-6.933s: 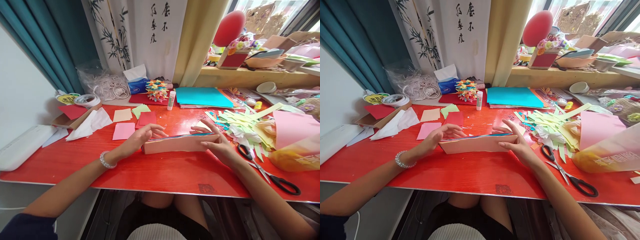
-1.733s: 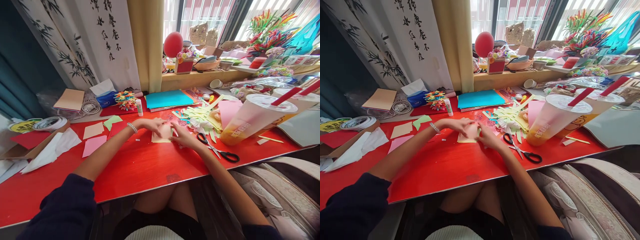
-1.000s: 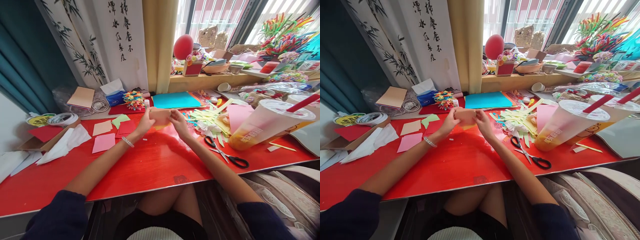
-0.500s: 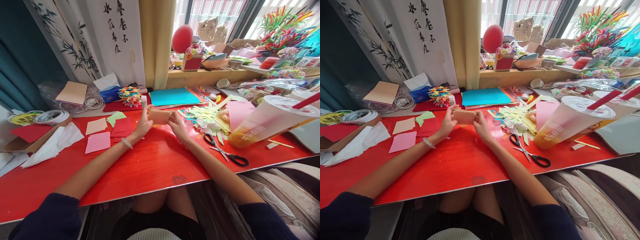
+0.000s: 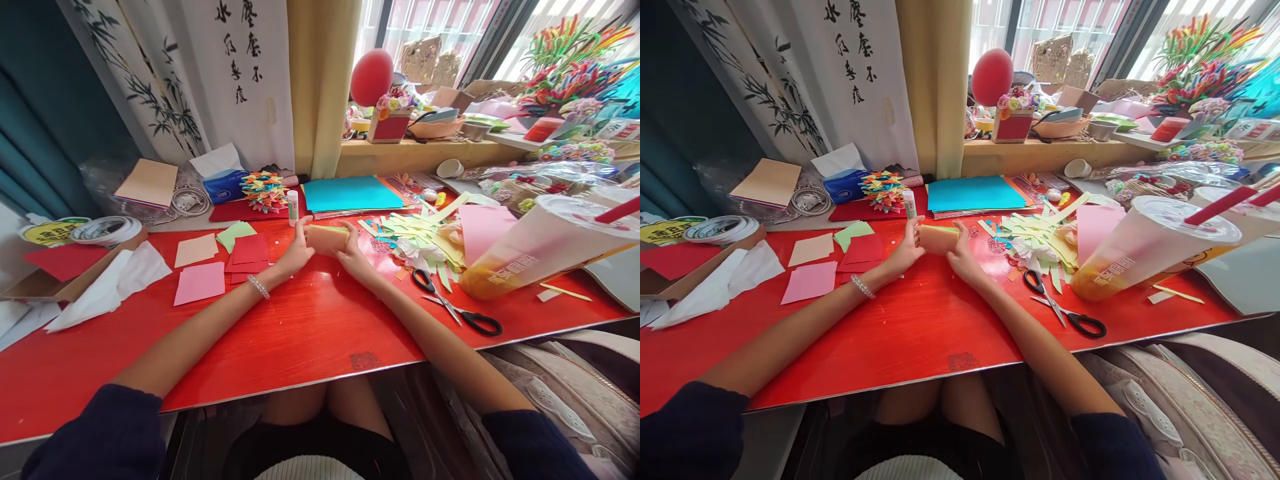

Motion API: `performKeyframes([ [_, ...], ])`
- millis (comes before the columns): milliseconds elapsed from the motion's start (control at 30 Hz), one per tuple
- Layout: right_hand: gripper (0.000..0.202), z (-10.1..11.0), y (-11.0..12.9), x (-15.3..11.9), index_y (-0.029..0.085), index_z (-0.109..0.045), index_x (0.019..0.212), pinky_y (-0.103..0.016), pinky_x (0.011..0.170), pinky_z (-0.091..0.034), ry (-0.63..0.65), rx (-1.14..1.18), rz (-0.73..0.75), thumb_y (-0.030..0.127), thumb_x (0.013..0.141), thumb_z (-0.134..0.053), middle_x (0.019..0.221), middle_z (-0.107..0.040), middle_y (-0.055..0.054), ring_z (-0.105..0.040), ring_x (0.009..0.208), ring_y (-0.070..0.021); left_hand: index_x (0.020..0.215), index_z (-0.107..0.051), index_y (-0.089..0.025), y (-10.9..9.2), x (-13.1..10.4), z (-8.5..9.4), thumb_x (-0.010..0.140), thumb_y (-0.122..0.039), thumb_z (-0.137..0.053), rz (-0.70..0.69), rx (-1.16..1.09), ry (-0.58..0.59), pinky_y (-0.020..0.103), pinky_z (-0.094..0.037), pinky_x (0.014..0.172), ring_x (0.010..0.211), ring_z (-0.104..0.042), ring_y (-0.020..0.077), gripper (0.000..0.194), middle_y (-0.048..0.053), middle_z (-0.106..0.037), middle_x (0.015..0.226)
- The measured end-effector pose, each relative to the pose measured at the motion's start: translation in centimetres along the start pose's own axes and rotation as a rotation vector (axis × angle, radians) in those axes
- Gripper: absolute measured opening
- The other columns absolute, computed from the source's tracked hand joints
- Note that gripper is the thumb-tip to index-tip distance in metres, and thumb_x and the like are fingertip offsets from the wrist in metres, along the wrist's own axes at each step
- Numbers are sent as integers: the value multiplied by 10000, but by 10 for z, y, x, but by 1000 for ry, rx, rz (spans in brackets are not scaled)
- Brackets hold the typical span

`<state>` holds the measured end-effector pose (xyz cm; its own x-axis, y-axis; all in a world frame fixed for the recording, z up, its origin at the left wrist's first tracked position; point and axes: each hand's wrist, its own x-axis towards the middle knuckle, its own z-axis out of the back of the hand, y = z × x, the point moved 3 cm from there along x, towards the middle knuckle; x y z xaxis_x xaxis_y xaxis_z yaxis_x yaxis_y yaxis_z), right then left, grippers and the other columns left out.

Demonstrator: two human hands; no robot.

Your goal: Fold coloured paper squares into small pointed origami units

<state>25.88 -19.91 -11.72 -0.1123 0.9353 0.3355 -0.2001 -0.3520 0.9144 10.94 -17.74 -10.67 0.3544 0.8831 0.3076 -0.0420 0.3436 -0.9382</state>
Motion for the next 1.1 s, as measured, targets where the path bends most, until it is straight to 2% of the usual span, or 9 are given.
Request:
performKeyframes([
  [100,801,-1,-1,-2,238,-190,1402,-411,993,-429,11,-20,3,81,677,-492,1322,-362,-120,-471,1165,-255,1376,-236,-237,8,0,-1,609,6,-476,98,51,51,315,-481,832,1017,-547,193,839,102,-475,1210],
  [200,797,-1,-1,-2,228,-194,1400,-406,1013,-418,0,-36,30,74,673,-482,1340,-337,-119,-466,1180,-245,1319,-336,-195,8,-2,-3,638,-10,-513,143,138,54,333,-498,789,976,-567,218,727,111,-527,1143],
  [367,777,-1,-5,-1,266,-219,1395,-415,893,-519,-10,60,-45,98,699,-520,1202,-486,-92,-579,1012,-235,1032,-516,-153,-3,-2,0,714,-151,-616,107,259,-46,386,-470,855,945,-573,242,334,97,-607,1003],
  [467,717,-1,-1,1,255,-234,1378,-403,853,-537,22,176,-78,134,741,-540,1055,-590,-65,-621,937,-216,903,-565,-151,-6,1,8,736,-208,-628,76,293,-80,399,-464,853,913,-583,250,187,93,-639,949],
  [567,556,1,6,1,242,-341,1303,-411,814,-552,63,314,-160,219,795,-566,953,-656,-41,-652,861,-201,940,-590,-149,-5,6,15,774,-267,-604,56,239,-78,358,-486,808,878,-604,226,204,84,-660,946],
  [667,319,4,14,1,210,-554,1094,-392,748,-582,104,352,-214,277,789,-619,1008,-666,-58,-656,861,-208,1005,-589,-146,-4,10,19,750,-314,-639,43,145,-104,333,-491,792,893,-611,218,309,88,-665,980],
  [733,244,6,17,0,193,-618,1002,-375,704,-596,106,343,-220,293,781,-643,1041,-661,-67,-655,865,-214,985,-600,-144,-4,11,20,722,-321,-669,60,94,-114,335,-489,788,896,-611,223,325,91,-671,959],
  [900,286,8,21,-2,189,-644,1020,-339,670,-610,92,313,-241,334,775,-677,1053,-667,-74,-658,874,-211,840,-618,-136,-6,12,25,709,-309,-664,114,73,-127,334,-485,759,868,-609,227,222,82,-675,876],
  [1100,278,11,20,-1,183,-634,1019,-371,696,-613,48,370,-250,325,784,-674,1035,-670,-79,-667,860,-210,876,-537,-155,-11,12,32,707,-245,-659,145,78,-169,300,-486,685,793,-619,187,227,52,-649,829],
])
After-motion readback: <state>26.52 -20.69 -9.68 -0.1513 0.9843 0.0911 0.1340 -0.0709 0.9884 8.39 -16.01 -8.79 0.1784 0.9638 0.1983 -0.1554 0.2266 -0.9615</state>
